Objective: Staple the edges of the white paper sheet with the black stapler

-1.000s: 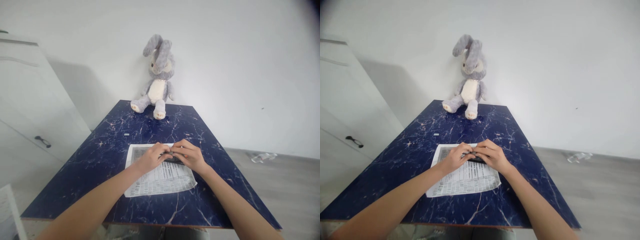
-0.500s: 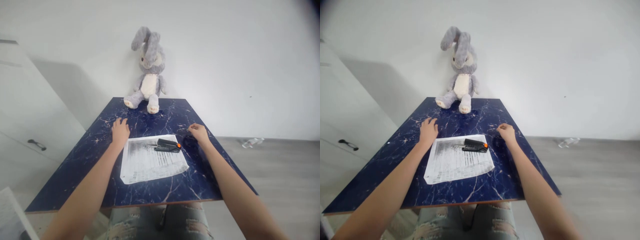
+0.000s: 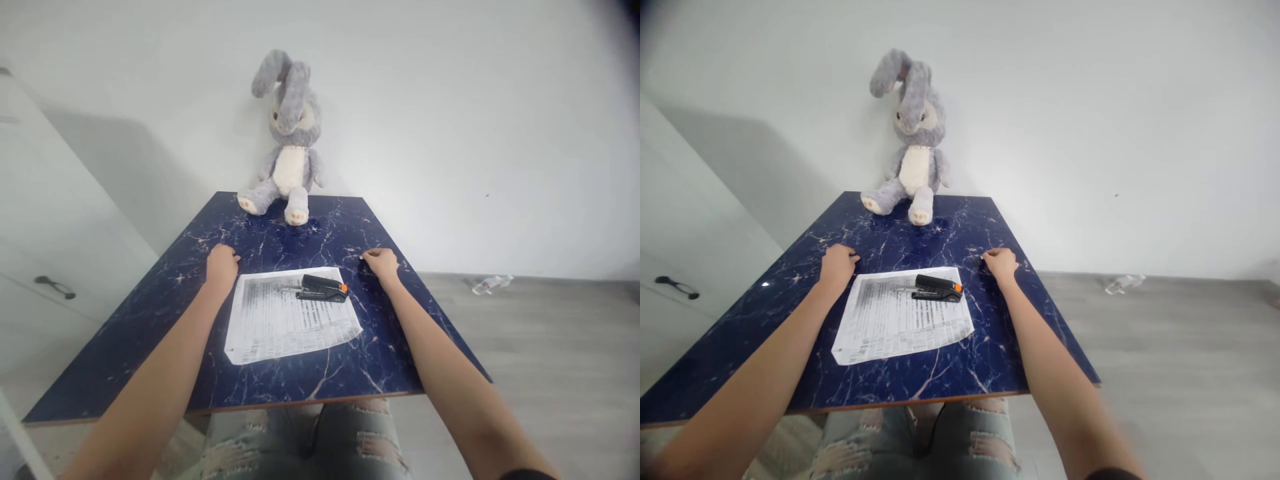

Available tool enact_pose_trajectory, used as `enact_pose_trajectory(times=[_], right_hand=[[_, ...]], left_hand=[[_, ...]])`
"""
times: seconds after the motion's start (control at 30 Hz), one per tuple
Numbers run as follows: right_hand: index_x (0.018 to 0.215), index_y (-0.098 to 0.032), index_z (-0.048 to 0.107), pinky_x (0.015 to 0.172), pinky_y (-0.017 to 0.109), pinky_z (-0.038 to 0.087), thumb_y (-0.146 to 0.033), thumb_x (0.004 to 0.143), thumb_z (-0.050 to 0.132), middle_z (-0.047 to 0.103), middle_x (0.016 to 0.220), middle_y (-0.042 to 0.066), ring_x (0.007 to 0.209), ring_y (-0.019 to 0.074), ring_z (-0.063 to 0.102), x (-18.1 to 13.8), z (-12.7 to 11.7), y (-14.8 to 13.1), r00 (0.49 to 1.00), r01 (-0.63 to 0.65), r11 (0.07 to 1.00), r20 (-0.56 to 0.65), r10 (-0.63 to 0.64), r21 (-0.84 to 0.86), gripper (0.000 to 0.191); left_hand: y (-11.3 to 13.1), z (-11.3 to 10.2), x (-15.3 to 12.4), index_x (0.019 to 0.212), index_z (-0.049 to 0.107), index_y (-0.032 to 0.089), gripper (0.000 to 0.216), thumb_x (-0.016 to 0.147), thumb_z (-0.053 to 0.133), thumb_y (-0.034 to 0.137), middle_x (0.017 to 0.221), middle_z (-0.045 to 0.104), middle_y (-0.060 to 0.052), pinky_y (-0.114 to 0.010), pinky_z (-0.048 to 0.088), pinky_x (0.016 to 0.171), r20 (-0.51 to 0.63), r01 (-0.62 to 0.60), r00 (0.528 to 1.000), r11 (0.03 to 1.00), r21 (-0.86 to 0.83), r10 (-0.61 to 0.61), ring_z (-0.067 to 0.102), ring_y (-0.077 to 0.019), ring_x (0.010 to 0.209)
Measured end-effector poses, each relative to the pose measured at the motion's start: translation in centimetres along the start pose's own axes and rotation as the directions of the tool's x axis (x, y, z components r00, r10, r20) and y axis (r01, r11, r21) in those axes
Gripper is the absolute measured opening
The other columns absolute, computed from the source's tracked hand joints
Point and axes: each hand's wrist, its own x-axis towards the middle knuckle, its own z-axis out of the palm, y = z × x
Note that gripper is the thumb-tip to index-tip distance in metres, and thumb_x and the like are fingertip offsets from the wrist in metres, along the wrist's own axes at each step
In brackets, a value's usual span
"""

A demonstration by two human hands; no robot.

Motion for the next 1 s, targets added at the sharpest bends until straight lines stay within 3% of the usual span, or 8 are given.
enact_pose_trajectory(times=[0.23,0.37,0.43,0.53,0.6,0.67,0.8,1.0], right_hand=[[0.112,-0.025,0.082,0.105,0.053,0.046,-0.031,0.081,0.065,0.077,0.106,0.011,0.112,0.033,0.067,-0.2,0.3,-0.4,0.994,0.059,0.998,-0.089,-0.057,0.024,0.036],[0.102,-0.018,0.081,0.093,0.043,0.052,-0.034,0.087,0.065,0.072,0.099,0.011,0.094,0.027,0.067,-1.7,-0.5,-2.2,0.932,0.353,0.926,-0.145,-0.333,0.138,0.028],[0.095,-0.019,0.079,0.084,0.039,0.054,-0.04,0.094,0.063,0.071,0.093,0.008,0.084,0.0224,0.066,-3.4,-1.1,-3.7,0.815,0.57,0.774,-0.063,-0.577,0.275,0.026],[0.104,-0.022,0.077,0.089,0.039,0.054,-0.043,0.1,0.063,0.07,0.107,0.008,0.098,0.023,0.065,-6.7,-1.7,-6.1,0.509,0.752,0.499,0.101,-0.855,0.431,0.025],[0.114,-0.023,0.075,0.094,0.042,0.053,-0.044,0.098,0.068,0.068,0.113,0.009,0.104,0.0244,0.064,-8.6,-1.6,-7.2,0.365,0.799,0.399,0.164,-0.916,0.45,0.028],[0.125,-0.023,0.07,0.094,0.043,0.054,-0.044,0.097,0.07,0.068,0.114,0.011,0.105,0.0252,0.064,-9.8,-1.2,-7.8,0.29,0.82,0.372,0.244,-0.925,0.434,0.035],[0.129,-0.021,0.065,0.09,0.042,0.055,-0.04,0.098,0.069,0.071,0.112,0.011,0.101,0.0259,0.067,-10.3,-0.1,-7.7,0.279,0.819,0.411,0.348,-0.895,0.4,0.036],[0.126,-0.022,0.065,0.09,0.042,0.055,-0.037,0.096,0.07,0.074,0.115,0.011,0.101,0.0263,0.07,-9.9,0.5,-7.0,0.316,0.804,0.443,0.347,-0.883,0.396,0.034]], left_hand=[[-0.1,-0.4,-0.1,0.091,0.078,0.013,0.015,0.092,0.064,0.019,0.104,0.071,-0.018,-0.043,0.053,0.094,-0.027,-0.03,0.999,0.999,0.011,0.03,0.069,-0.0321,0.098],[0.8,-1.1,-0.5,0.088,0.069,0.016,0.009,0.093,0.062,0.019,0.1,0.071,-0.015,-0.041,0.052,0.093,-0.091,-0.066,0.994,0.997,-0.041,0.062,0.069,-0.0305,0.099],[2.1,-1.3,-1.1,0.099,0.062,0.019,0.007,0.099,0.055,0.023,0.095,0.072,-0.009,-0.035,0.053,0.083,-0.12,-0.116,0.989,0.961,-0.251,0.088,0.069,-0.0235,0.086],[4.8,-1.2,-2.7,0.111,0.05,0.023,0.012,0.106,0.044,0.032,0.083,0.067,0.001,-0.025,0.047,0.062,-0.092,-0.24,0.967,0.731,-0.638,0.237,0.057,-0.0123,0.058],[6.5,-1.0,-3.9,0.109,0.05,0.023,0.016,0.107,0.042,0.038,0.076,0.06,0.004,-0.021,0.042,0.057,-0.085,-0.277,0.939,0.59,-0.759,0.332,0.047,-0.0096,0.053],[7.7,-0.8,-5.0,0.108,0.054,0.022,0.026,0.108,0.04,0.044,0.074,0.053,0.004,-0.021,0.04,0.055,-0.061,-0.268,0.915,0.489,-0.83,0.398,0.045,-0.0096,0.055],[8.4,-1.0,-6.2,0.118,0.062,0.021,0.04,0.11,0.035,0.049,0.078,0.054,0.001,-0.023,0.042,0.055,0.019,-0.241,0.846,0.414,-0.878,0.532,0.045,-0.0107,0.058],[8.2,-2.5,-6.2,0.122,0.072,0.023,0.03,0.107,0.047,0.031,0.106,0.074,-0.007,-0.033,0.055,0.086,-0.041,-0.511,0.742,0.525,-0.68,0.669,0.069,-0.0179,0.091]])
